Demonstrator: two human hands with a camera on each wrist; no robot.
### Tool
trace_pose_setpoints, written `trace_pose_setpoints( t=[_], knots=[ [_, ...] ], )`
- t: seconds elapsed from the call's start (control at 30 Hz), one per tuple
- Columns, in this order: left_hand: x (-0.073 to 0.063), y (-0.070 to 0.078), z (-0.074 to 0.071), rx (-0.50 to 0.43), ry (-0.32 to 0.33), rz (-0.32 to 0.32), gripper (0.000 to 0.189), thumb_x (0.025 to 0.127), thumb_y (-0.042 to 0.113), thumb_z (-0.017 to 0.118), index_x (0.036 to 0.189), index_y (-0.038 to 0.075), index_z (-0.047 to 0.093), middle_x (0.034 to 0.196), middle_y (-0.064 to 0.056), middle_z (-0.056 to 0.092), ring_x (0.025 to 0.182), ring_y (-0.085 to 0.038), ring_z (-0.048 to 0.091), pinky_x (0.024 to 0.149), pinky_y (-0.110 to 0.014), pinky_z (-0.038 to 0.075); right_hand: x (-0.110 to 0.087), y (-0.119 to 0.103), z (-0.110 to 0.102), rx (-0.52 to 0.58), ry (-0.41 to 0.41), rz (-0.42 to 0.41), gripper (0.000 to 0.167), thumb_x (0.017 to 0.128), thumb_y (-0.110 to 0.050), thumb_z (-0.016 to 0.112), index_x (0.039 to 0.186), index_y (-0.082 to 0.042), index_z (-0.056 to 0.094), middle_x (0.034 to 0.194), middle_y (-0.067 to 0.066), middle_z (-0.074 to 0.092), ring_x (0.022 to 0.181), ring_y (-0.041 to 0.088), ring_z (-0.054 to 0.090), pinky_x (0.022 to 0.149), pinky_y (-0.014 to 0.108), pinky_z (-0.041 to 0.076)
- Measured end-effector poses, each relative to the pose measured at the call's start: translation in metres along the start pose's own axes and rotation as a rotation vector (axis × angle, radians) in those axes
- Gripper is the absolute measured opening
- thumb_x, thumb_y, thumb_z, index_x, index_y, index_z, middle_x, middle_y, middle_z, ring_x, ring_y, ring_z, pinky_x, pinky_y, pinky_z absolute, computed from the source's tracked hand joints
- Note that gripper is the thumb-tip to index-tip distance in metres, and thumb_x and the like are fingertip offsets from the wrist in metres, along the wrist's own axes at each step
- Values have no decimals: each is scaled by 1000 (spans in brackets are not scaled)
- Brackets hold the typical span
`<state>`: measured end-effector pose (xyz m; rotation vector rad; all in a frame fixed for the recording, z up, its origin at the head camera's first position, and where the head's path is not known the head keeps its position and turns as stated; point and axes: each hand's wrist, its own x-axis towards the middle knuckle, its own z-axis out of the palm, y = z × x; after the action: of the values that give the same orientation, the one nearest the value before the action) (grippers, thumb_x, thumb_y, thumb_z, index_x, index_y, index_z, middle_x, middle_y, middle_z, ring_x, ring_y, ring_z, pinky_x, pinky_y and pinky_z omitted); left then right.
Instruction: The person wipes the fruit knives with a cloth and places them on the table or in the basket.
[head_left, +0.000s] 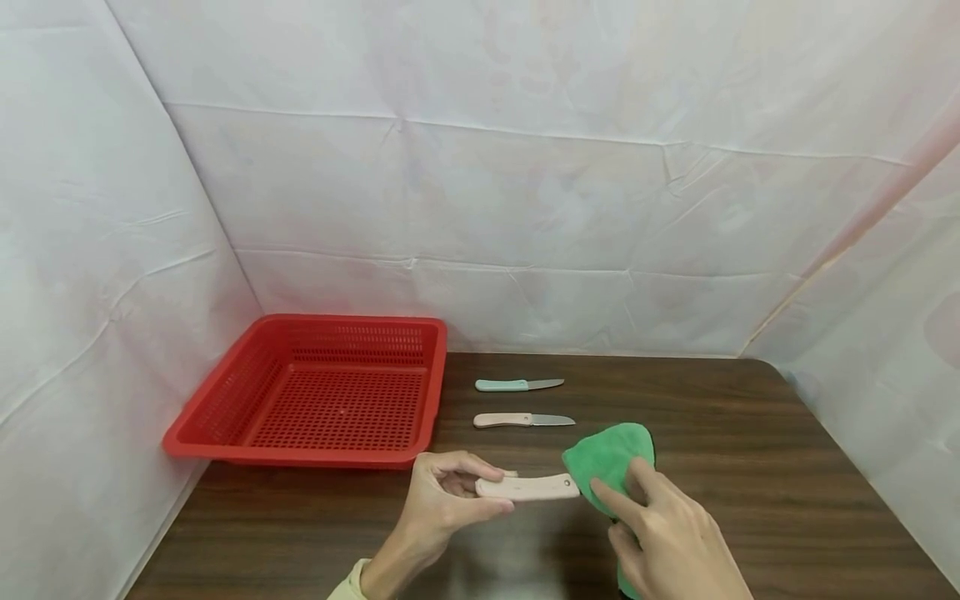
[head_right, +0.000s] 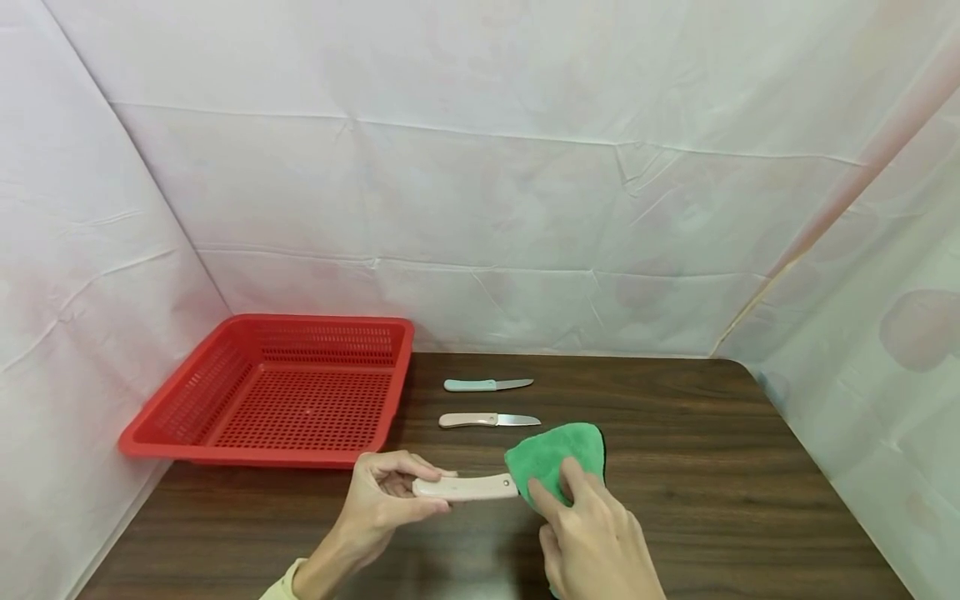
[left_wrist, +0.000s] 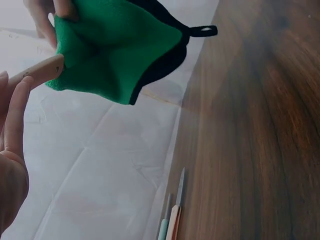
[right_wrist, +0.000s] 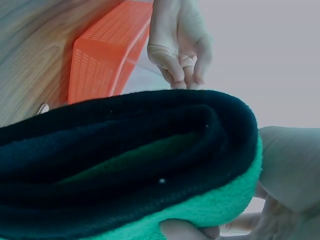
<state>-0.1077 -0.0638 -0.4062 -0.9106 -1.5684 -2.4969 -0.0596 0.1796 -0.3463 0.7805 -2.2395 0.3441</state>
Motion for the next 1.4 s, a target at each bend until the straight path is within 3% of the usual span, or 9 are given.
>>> trace_pose_setpoints(
  t=[0.13,0.27,0.63,0.8,1.0,1.23,1.33,1.4],
  knots=[
    [-1,1,-1,-18,9,9,25,65,-20,72,88,-19,63,88,-21,70,71,-19,68,58,-31,56,-2,2,-1,-20,-56,5,45,52,-3,57,92,-15,72,79,-8,33,59,2,26,43,15,22],
    [-2,3,-3,-34,17,9,24,65,-21,71,88,-17,64,89,-19,70,73,-20,69,59,-31,56,-6,7,-4,-45,-101,30,46,49,-2,64,92,-16,73,81,-8,35,60,2,27,43,16,24],
    [-7,8,-10,-85,9,12,28,66,-23,69,91,-10,68,90,-19,70,75,-27,69,62,-37,57,-17,22,-14,-5,-81,109,44,53,-2,55,91,-13,76,80,-12,36,56,-6,22,42,11,20],
    [-8,8,-12,-46,16,-6,24,65,-21,71,88,-15,65,89,-17,70,73,-24,69,59,-37,57,-18,25,-15,9,-55,102,36,69,-11,48,91,-12,76,80,-11,37,55,-6,22,42,11,20],
    [-9,7,-14,14,-14,-8,24,67,-20,71,89,-20,61,89,-24,69,71,-21,69,57,-37,56,-17,27,-18,19,-36,121,43,81,-21,35,93,-10,76,80,-11,37,54,-7,22,42,10,19],
    [-9,7,-16,44,-25,-12,24,67,-19,72,88,-19,62,87,-26,67,71,-19,68,54,-40,56,-12,27,-26,22,-24,169,33,68,-11,55,94,-11,75,83,-10,43,53,-7,25,42,11,21],
    [-8,9,-16,67,-20,-11,24,66,-18,73,88,-16,64,86,-23,68,69,-18,68,53,-38,56,-9,27,-28,23,-3,171,32,77,-19,50,94,-11,75,83,-9,44,53,-7,27,42,12,22],
    [-7,9,-16,75,-20,-18,23,66,-17,74,87,-15,65,86,-23,69,68,-19,68,53,-37,56,-6,26,-29,25,12,166,39,84,-27,40,94,-11,75,82,-10,44,53,-6,29,42,12,22]
  ],
)
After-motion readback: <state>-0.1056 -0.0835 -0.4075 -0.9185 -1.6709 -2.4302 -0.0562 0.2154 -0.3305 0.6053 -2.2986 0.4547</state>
